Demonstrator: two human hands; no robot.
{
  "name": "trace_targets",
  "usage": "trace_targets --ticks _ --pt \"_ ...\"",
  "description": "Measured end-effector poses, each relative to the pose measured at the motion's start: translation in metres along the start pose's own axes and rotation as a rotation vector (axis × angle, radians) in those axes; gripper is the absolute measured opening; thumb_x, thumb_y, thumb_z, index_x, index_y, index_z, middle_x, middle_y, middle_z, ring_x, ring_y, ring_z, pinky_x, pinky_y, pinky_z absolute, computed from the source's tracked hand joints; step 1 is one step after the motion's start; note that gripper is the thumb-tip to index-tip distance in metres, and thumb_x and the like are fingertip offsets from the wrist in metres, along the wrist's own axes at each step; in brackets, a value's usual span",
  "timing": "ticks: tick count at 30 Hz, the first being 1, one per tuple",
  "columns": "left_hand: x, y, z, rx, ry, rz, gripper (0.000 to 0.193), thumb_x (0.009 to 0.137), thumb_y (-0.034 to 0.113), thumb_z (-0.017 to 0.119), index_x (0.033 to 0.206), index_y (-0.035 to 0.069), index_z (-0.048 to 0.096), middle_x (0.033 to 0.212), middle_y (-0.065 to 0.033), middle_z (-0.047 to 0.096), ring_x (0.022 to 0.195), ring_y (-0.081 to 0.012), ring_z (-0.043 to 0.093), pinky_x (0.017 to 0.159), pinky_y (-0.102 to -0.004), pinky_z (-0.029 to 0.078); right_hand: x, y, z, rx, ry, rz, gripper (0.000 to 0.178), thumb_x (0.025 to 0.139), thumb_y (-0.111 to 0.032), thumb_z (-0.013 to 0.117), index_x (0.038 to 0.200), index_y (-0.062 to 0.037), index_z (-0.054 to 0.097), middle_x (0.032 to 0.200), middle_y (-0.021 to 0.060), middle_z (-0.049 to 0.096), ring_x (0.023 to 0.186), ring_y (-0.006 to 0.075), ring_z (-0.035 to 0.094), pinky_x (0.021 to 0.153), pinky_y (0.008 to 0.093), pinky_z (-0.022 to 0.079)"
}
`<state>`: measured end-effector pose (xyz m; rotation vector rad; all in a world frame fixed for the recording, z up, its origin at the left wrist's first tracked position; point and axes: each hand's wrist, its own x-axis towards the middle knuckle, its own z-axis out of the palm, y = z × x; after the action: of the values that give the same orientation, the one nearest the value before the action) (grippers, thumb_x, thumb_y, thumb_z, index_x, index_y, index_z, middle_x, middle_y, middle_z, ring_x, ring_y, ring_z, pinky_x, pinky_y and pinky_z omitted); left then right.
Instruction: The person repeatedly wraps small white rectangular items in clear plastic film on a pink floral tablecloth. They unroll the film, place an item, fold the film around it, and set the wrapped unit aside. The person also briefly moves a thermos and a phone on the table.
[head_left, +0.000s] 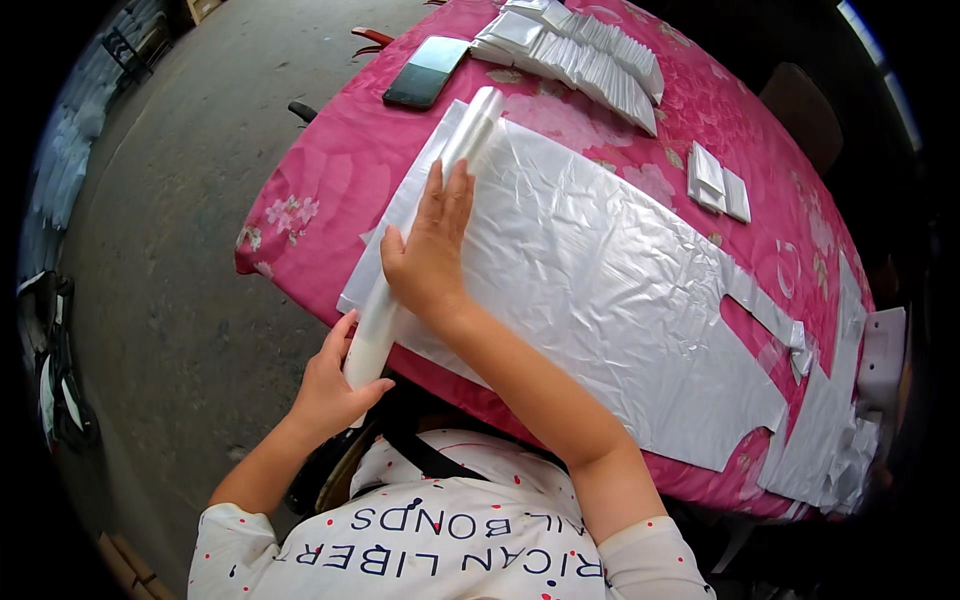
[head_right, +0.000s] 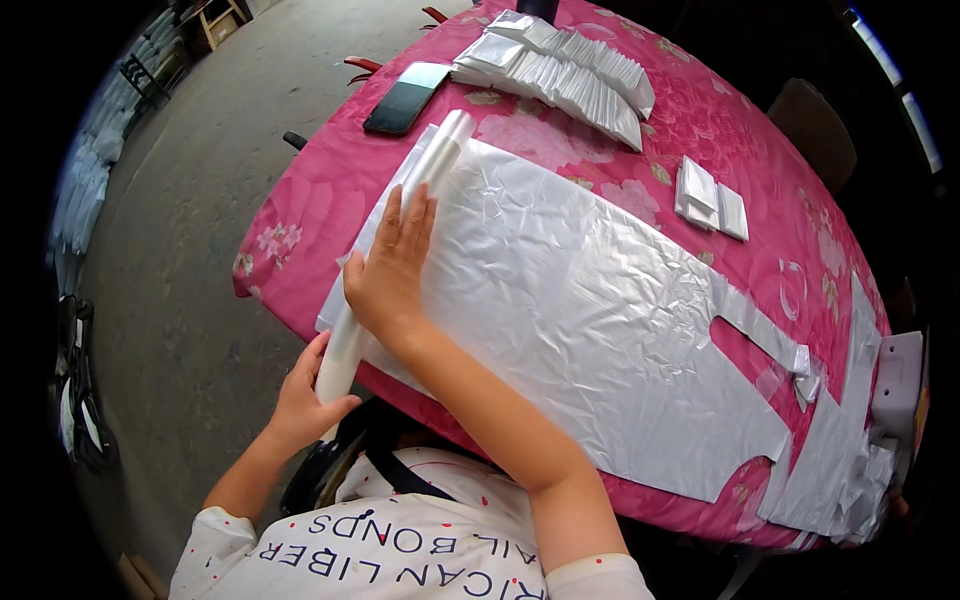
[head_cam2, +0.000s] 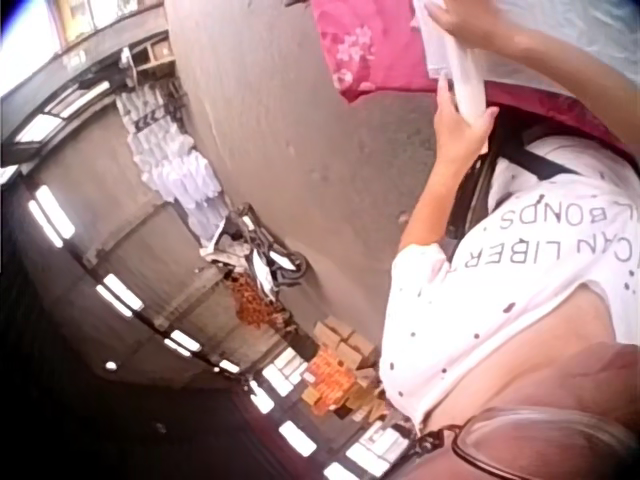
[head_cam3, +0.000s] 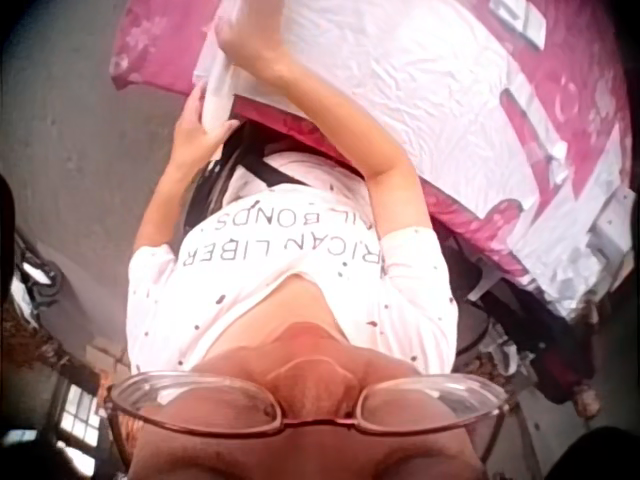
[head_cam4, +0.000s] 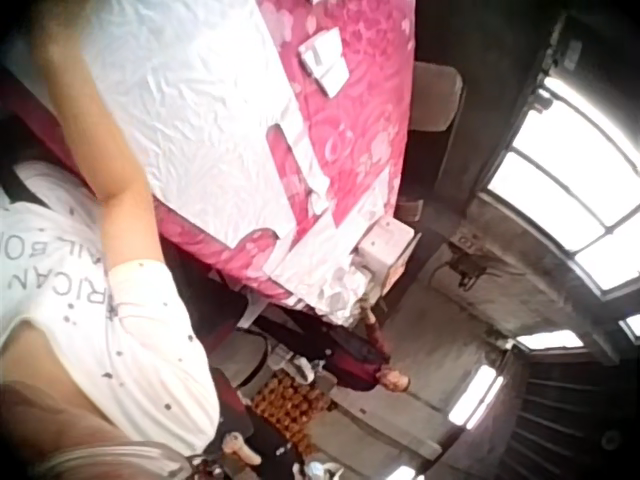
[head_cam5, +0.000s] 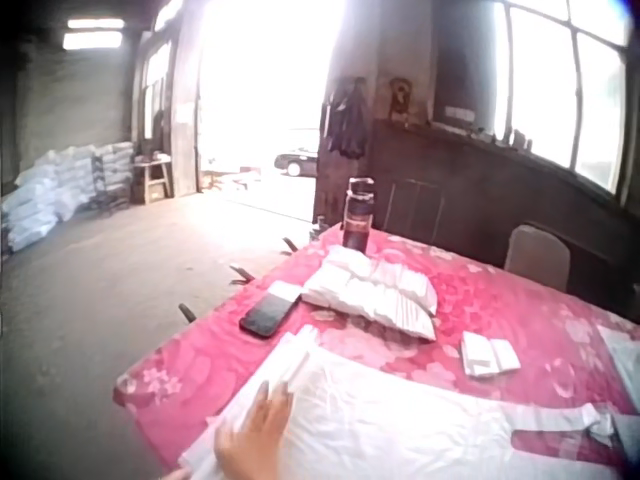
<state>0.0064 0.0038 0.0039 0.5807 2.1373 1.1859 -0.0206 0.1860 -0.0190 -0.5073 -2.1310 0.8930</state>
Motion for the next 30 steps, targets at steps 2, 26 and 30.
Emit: trace_targets --ticks 2,26,30 --pt "0.0 0.006 0.006 -0.293 -0.152 0.045 0.08 0.068 0.009 0.071 0.134 -0.002 0.028 0.107 -0.0123 0.057 0.083 -0.0164 0.06 0.077 -0.03 0.048 -0.004 0.0 -0.01 0.406 -0.005 0.202 0.076 0.077 -0.017 0.059 0.138 -0.0001 0.016 0.134 0.024 0.032 0.122 0.0361 0.038 0.101 0.0399 0.029" --pt "0.017 0.088 0.071 -0.611 -0.897 -0.168 0.064 0.067 0.027 0.07 0.116 -0.006 0.046 0.065 -0.0047 0.053 0.052 -0.0117 0.054 0.048 -0.0251 0.045 0.008 0.006 -0.173 1.211 0.008 0.659 0.062 0.077 -0.018 0.065 0.123 0.004 0.03 0.085 0.0091 0.053 0.076 0.015 0.057 0.068 0.0288 0.051" --pt "0.017 0.075 0.072 -0.742 -1.058 -0.193 0.065 0.069 0.026 0.07 0.122 -0.002 0.044 0.065 -0.0047 0.053 0.057 -0.0118 0.055 0.053 -0.0262 0.046 0.003 0.012 -0.178 1.278 0.007 0.615 0.06 0.077 -0.019 0.064 0.122 0.0032 0.031 0.085 0.009 0.053 0.074 0.014 0.056 0.068 0.0288 0.051"
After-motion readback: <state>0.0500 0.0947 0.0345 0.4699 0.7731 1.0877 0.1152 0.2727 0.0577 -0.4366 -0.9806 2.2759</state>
